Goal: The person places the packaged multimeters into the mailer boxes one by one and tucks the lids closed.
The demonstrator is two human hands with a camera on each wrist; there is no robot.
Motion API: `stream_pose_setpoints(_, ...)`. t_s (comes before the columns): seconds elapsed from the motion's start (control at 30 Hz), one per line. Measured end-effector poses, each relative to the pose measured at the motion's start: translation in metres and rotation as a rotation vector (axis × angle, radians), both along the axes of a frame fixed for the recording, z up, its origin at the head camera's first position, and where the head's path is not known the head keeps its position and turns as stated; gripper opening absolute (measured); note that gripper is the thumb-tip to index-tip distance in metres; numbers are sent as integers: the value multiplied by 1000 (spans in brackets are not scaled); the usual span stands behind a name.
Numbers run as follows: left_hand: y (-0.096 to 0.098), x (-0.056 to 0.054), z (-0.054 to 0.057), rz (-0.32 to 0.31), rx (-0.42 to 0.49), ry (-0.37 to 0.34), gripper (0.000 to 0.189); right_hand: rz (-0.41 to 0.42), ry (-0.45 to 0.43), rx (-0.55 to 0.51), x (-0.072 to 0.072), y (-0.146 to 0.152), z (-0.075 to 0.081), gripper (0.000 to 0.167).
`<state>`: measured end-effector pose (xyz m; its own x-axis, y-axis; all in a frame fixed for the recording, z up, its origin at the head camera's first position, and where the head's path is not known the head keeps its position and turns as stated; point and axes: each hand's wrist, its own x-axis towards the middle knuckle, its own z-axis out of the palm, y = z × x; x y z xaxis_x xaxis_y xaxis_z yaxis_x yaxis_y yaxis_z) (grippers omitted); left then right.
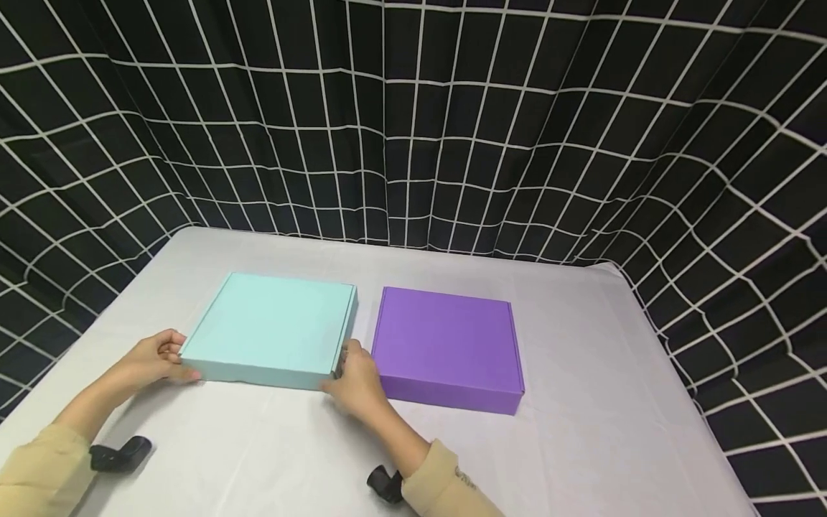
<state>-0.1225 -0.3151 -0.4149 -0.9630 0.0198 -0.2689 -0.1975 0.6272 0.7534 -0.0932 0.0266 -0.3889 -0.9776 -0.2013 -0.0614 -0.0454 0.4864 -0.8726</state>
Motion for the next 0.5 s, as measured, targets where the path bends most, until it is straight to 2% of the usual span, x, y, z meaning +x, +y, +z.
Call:
stream_pose_setpoints(0.03, -2, 1, 2, -18, 0, 7, 73, 6, -47, -32, 0, 4, 5, 65)
stream_pose_setpoints(0.1, -4, 3, 5, -40, 20, 37, 80, 6, -78, -71, 0, 13, 13, 69)
stream_pose_setpoints(0.17, -6, 6, 7, -16, 10, 100, 81, -4, -32, -83, -1, 23, 18, 69)
stream_pose_setpoints(0.23, -6, 9, 9, 21, -33, 201, 76, -14, 53, -48, -1, 34, 21, 68)
stream_pose_setpoints(0.3, -5, 12, 14, 43, -111, 317, 72, -21, 142, 40, 1, 46, 22, 67)
stream_pose_setpoints(0.37, -2, 16, 19, 56, -228, 424, 72, -19, 242, 194, 2, 58, 21, 69)
stream_pose_setpoints(0.5, 5, 21, 27, 5, -440, 618, 73, -10, 448, 555, 4, 81, 13, 73)
